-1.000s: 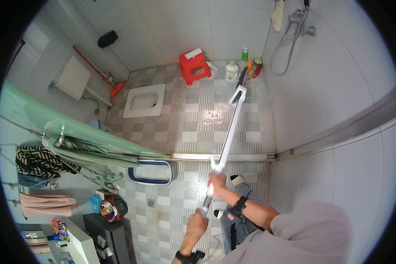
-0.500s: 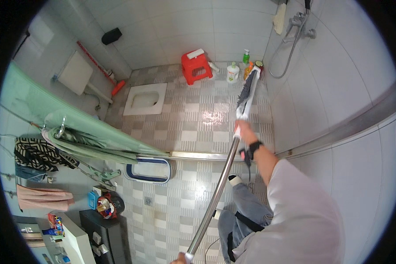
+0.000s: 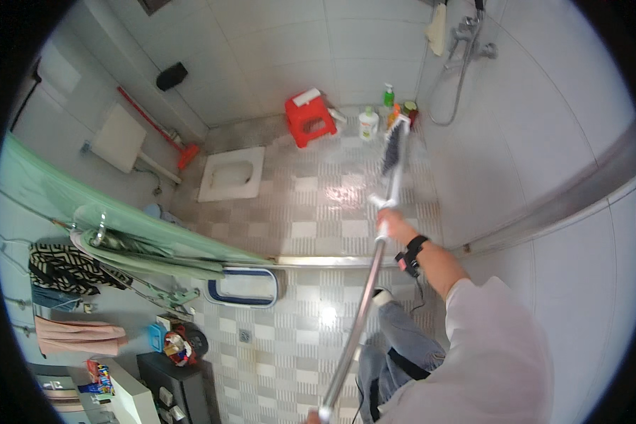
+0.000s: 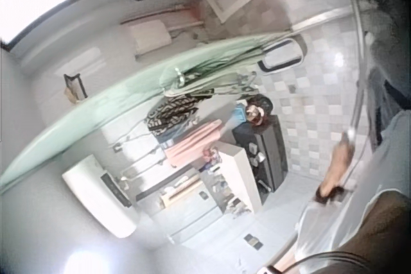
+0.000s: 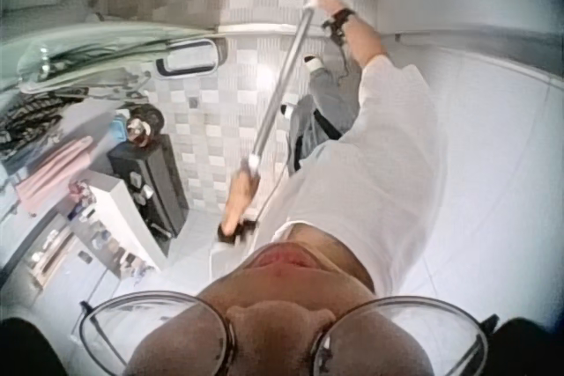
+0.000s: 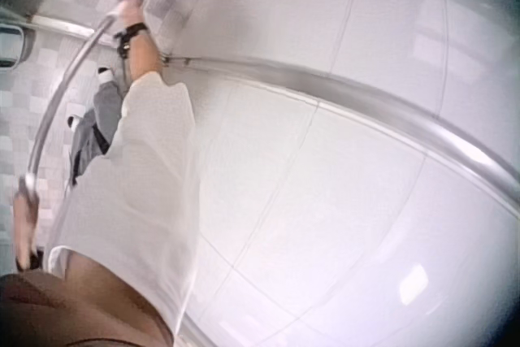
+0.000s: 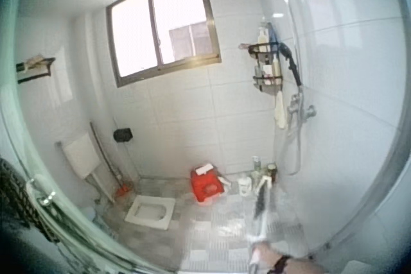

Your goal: The person mops a tiled bathroom floor using a long-handled mop. They then rinse the mop head with a handheld shower head before resuming mopping.

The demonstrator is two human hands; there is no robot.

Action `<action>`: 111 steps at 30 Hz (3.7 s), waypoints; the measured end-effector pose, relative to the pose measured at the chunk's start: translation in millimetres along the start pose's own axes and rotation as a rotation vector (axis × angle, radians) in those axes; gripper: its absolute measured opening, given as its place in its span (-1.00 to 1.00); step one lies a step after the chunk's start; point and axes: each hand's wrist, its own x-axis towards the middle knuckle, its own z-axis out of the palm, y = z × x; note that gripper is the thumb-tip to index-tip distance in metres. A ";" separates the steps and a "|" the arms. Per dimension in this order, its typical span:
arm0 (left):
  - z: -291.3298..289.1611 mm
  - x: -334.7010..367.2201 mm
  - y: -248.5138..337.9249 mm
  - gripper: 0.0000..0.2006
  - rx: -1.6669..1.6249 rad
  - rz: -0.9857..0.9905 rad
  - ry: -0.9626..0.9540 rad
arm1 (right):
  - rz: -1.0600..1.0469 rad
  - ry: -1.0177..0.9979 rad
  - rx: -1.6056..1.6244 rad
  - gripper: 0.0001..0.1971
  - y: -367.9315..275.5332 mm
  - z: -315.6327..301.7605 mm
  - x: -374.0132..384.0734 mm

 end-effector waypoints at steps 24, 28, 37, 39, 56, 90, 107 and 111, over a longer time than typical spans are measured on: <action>-75.0 -35.2 33.1 -0.61 0.090 -0.137 -0.091 | -0.082 -0.052 0.231 -0.90 -110.8 -1.7 46.8; -57.1 26.4 29.8 -0.65 0.168 0.053 0.065 | -0.094 0.134 0.230 -0.85 -85.6 35.7 -62.6; -5.1 114.2 17.7 -0.68 0.043 0.113 0.039 | 0.031 0.176 0.084 -0.89 22.6 50.2 -180.3; -20.2 71.1 11.3 -0.64 0.174 -0.015 0.011 | 0.040 0.180 0.013 -0.91 -1.1 36.6 -99.6; 14.2 130.4 -6.3 -0.68 0.175 0.060 0.181 | 0.186 0.203 -0.122 -0.94 89.8 98.0 -235.9; 12.4 114.0 19.1 -0.65 0.120 -0.064 0.141 | 0.417 0.022 0.234 -0.92 71.3 80.1 -295.9; 65.9 118.0 30.1 -0.73 0.297 -0.117 0.351 | 0.715 -0.590 1.029 -0.87 101.3 35.7 -237.1; 77.0 130.0 31.7 -0.73 0.282 -0.166 0.390 | 0.750 -0.597 1.081 -0.90 113.3 30.9 -228.4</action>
